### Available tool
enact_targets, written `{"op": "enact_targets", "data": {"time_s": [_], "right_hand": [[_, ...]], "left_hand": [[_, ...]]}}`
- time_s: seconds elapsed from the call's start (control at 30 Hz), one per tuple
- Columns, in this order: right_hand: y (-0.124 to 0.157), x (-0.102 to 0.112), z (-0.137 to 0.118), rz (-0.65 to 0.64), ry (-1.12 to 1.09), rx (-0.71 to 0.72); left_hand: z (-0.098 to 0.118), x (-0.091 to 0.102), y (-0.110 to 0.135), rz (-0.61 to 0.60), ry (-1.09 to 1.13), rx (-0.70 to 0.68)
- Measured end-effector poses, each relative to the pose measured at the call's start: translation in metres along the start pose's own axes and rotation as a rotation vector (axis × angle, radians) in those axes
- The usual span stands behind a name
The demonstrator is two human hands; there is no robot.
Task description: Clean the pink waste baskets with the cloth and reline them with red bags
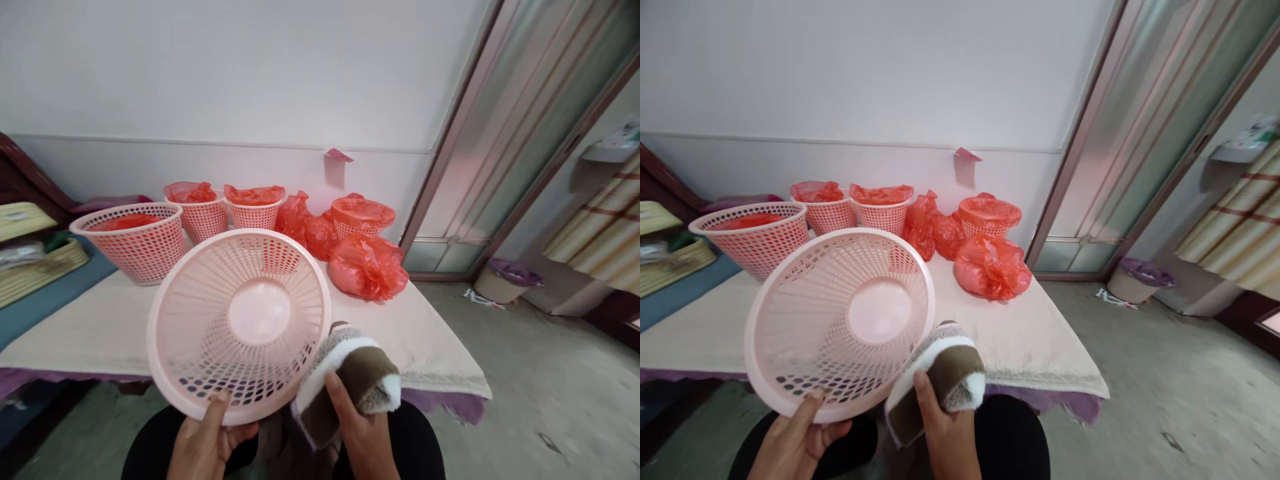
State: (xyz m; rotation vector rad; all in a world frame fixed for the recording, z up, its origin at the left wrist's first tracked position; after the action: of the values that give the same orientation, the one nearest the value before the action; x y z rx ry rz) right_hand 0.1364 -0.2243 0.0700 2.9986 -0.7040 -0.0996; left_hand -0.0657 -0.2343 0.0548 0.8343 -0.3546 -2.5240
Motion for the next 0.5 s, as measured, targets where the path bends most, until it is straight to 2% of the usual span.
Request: {"op": "enact_targets", "data": {"time_s": [0.1,0.27,0.4,0.5], "right_hand": [[-0.006,0.0,0.0,0.014,-0.037,0.0],[-0.015,0.003,0.013,0.131,-0.087,-0.045],[-0.016,0.001,0.019,0.026,-0.155,-0.155],[-0.013,-0.004,0.018,-0.022,-0.237,-0.181]], "left_hand": [[-0.002,0.003,0.0,-0.007,-0.033,-0.004],[-0.008,0.006,0.001,-0.037,-0.087,-0.011],[-0.008,0.01,-0.002,-0.027,-0.122,0.003],[-0.002,0.009,-0.004,0.002,-0.144,-0.004]]}}
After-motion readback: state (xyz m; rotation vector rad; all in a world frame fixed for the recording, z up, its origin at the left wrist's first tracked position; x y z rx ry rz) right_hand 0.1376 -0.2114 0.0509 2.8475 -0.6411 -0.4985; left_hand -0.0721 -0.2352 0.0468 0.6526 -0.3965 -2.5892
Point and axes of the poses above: each hand's wrist, its own y-axis away from the middle knuckle, its own x-axis out of the back of the hand, z = x × y, the point moved 2 cm from there along -y, towards the middle knuckle, and after that the axes turned 9 degrees about y, right-handed, at the moved point
